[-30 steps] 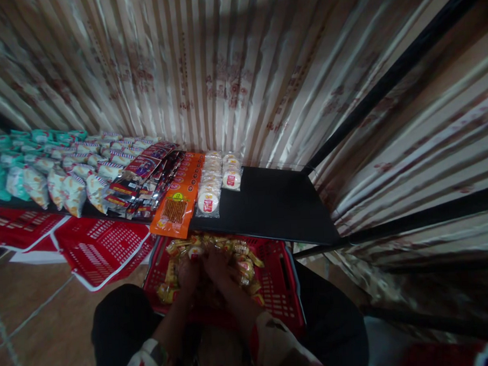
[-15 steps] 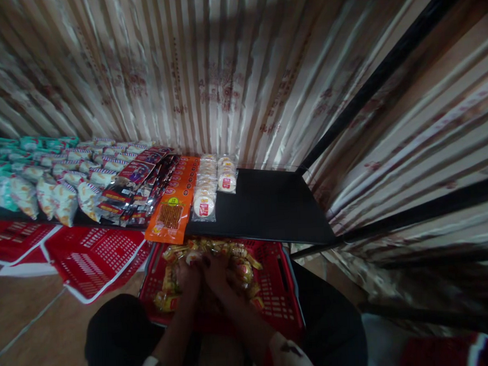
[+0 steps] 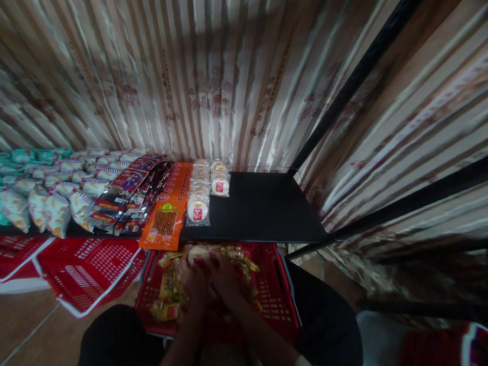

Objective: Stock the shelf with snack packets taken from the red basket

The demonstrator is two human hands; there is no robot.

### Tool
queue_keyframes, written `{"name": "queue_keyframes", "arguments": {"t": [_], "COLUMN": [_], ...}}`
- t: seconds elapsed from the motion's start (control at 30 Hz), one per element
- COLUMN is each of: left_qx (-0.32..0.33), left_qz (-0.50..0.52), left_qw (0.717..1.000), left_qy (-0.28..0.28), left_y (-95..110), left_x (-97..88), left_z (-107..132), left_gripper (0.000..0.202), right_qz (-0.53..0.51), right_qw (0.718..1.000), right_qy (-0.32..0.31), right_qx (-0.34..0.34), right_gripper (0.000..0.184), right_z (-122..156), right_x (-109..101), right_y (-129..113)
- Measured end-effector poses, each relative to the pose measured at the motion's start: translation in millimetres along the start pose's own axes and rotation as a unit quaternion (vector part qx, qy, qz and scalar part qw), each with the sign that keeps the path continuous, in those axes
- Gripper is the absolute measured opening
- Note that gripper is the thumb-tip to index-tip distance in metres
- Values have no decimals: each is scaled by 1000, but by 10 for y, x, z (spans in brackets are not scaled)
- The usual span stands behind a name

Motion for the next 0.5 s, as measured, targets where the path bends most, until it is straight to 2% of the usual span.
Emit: {"name": "queue_keyframes", "arguments": {"t": [0.17,0.37,0.5], "left_qx": [45,50,110], "left_qz": [50,65,66], "left_qw": [998,996,991], "left_qy": [-7,-20,-24], "left_y": [109,231,419], "left_x": [45,132,174], "left_z": [46,84,67], "left_gripper": [39,37,35], "right_qz": [-17,-29,-45], "right_qw": [999,998,996], "right_qy": [26,48,74], "right_qx": [-16,-25,-19], "right_gripper": [36,39,40], "right_z": [46,31,-49], "right_x": [-152,-375,-508], "right_y": [-63,-217,-257]}}
Point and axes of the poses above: each hand's wrist, its own z-axis away from the middle knuckle, its own x-axis out of the palm, y = z × x, the point moved 5 cm from there along -z, towards the middle knuckle, and after that the axes turned 12 degrees about x, right-handed, at the moved point
